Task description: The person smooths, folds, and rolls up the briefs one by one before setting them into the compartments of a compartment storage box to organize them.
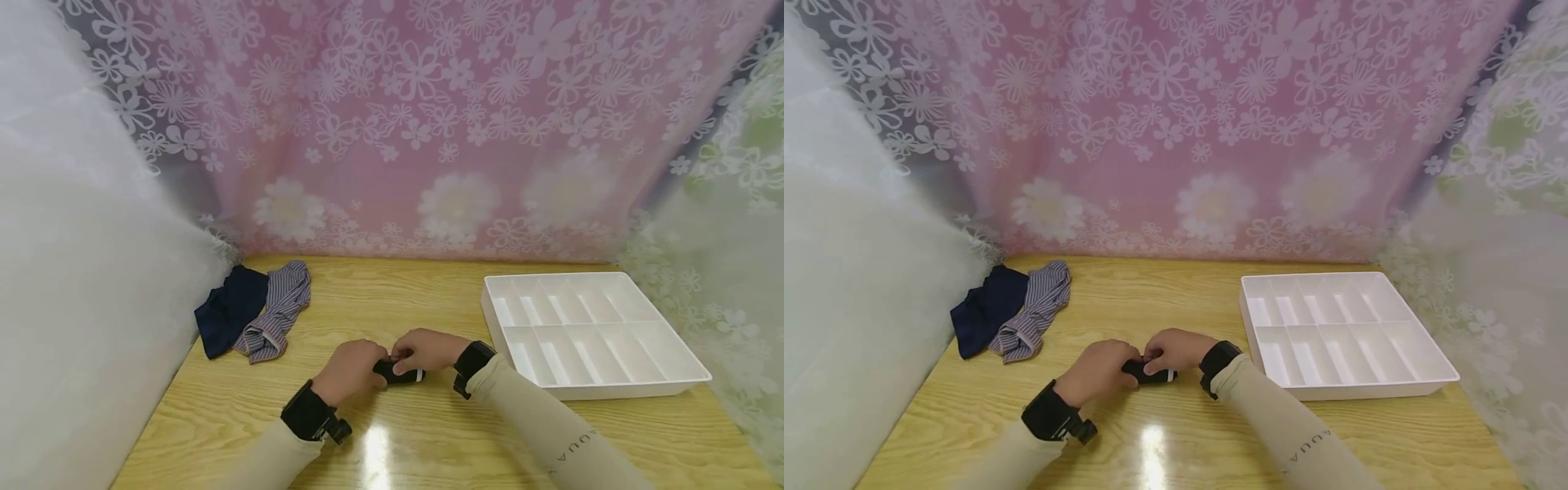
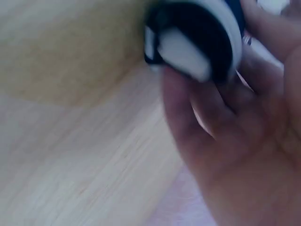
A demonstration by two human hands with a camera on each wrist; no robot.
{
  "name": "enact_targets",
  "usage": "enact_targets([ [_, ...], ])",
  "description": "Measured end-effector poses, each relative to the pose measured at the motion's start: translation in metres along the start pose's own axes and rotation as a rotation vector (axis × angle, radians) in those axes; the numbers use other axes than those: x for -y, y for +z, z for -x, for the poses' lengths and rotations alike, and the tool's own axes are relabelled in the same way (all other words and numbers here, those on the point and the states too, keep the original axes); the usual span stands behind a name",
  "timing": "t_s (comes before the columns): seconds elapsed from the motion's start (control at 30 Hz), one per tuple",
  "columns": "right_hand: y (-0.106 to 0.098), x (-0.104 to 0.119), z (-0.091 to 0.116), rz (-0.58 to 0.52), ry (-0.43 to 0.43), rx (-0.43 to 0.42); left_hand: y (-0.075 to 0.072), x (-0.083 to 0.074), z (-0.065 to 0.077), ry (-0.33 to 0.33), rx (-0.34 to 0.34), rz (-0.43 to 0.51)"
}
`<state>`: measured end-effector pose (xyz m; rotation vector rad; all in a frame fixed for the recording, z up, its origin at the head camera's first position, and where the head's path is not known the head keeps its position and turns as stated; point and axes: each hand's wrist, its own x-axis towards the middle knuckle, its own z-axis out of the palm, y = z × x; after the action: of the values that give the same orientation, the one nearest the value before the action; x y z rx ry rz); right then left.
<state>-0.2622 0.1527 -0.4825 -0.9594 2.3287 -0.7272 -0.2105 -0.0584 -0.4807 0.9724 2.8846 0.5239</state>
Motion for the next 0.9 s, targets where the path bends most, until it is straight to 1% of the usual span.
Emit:
enact_targets([
  [0.03,0.004,0.001,0.005,0.070,-0.027,-0.062,-0.004,0.003,-0.005,0.001,0.049,0.048],
  [0.07,0.009,0.004,0.009,0.164,-0.059,-0.133,-0.007,0.007,-0.010,0.002,0.097,0.090],
  [0.13,0.021,0.010,0.015,0.403,-0.141,-0.287,-0.015,0.015,-0.020,-0.008,0.195,0.193],
  [0.2,0.031,0.018,0.020,0.643,-0.170,-0.415,-0.021,0.025,-0.031,-0.021,0.285,0.285],
  [0.23,0.036,0.022,0.021,0.727,-0.173,-0.461,-0.023,0.030,-0.035,-0.033,0.325,0.316],
  [0.3,0.044,0.027,0.022,0.841,-0.144,-0.506,-0.026,0.039,-0.043,-0.049,0.399,0.366],
  [0.37,0.049,0.030,0.021,0.889,-0.083,-0.499,-0.025,0.046,-0.049,-0.050,0.445,0.384],
  [0.4,0.050,0.029,0.020,0.894,-0.058,-0.495,-0.024,0.048,-0.052,-0.041,0.454,0.382],
  [0.47,0.049,0.028,0.014,0.883,-0.038,-0.480,-0.023,0.050,-0.050,-0.042,0.427,0.376],
  [0.53,0.045,0.023,0.010,0.839,-0.031,-0.456,-0.021,0.047,-0.046,-0.032,0.342,0.327],
  [0.57,0.043,0.019,0.009,0.798,-0.028,-0.442,-0.019,0.044,-0.044,-0.018,0.280,0.288],
  [0.63,0.037,0.011,0.007,0.680,-0.024,-0.411,-0.014,0.035,-0.036,0.015,0.152,0.158],
  [0.7,0.030,0.003,0.007,0.562,-0.031,-0.382,-0.008,0.025,-0.029,0.055,0.037,0.004],
  [0.77,0.026,-0.001,0.007,0.477,-0.035,-0.355,0.000,0.017,-0.024,0.083,-0.048,-0.135],
  [0.8,0.024,-0.002,0.007,0.452,-0.038,-0.347,0.004,0.014,-0.023,0.086,-0.074,-0.188],
  [0.83,0.024,-0.001,0.007,0.440,-0.043,-0.344,0.007,0.012,-0.022,0.079,-0.088,-0.217],
  [0.9,0.025,0.000,0.008,0.441,-0.043,-0.352,0.011,0.010,-0.022,0.059,-0.103,-0.245],
])
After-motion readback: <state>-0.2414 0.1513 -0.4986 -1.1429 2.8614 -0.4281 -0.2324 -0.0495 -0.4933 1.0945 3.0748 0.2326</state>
